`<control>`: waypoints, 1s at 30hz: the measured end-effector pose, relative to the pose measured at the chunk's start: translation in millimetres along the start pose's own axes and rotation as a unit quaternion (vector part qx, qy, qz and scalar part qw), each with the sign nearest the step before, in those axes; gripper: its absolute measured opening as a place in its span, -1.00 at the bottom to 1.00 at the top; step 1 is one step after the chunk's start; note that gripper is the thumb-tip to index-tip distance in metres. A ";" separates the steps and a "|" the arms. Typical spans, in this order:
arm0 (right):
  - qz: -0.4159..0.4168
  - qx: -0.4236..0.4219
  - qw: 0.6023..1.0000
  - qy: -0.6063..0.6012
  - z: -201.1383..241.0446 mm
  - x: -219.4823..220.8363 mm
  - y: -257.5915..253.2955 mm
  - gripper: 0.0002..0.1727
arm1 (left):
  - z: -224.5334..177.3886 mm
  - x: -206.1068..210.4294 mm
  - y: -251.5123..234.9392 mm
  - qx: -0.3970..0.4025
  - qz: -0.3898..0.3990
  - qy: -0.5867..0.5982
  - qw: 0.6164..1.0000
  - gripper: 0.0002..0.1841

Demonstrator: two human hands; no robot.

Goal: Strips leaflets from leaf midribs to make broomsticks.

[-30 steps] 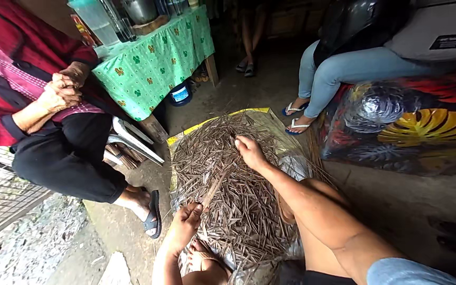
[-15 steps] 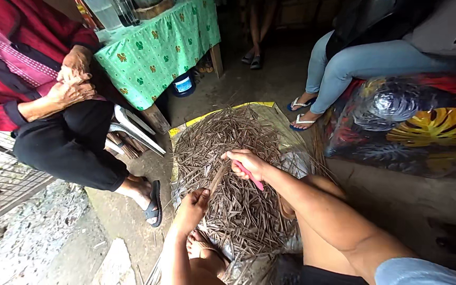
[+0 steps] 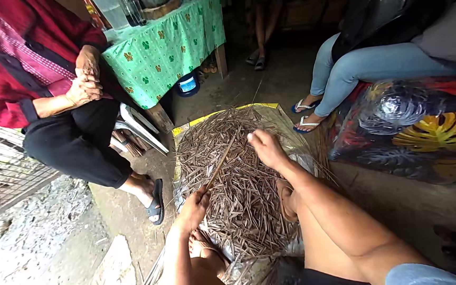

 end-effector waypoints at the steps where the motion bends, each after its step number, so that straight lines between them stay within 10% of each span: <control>1: 0.051 -0.010 0.999 -0.014 5.7 11.6 7.6 -0.57 | -0.6 0.4 -1.3 -0.005 -0.001 0.016 1.000 -0.60; 7: 0.287 -0.067 0.949 0.115 29.2 81.0 53.1 -0.49 | -7.8 6.8 -7.3 -0.009 0.002 0.021 1.000 -0.62; 30: -0.024 0.177 0.966 0.188 -15.1 -12.1 -29.3 -0.44 | -4.3 -0.4 5.8 0.021 0.003 -0.035 0.999 -0.69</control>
Point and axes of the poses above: each hand's wrist, its own y-axis away from the middle knuckle, its own x-axis out of the palm, z = x × y, the point moved 3 cm from there along -y, towards the middle knuckle, and after that the axes turned 2 degrees about z, right-handed, at the moved point
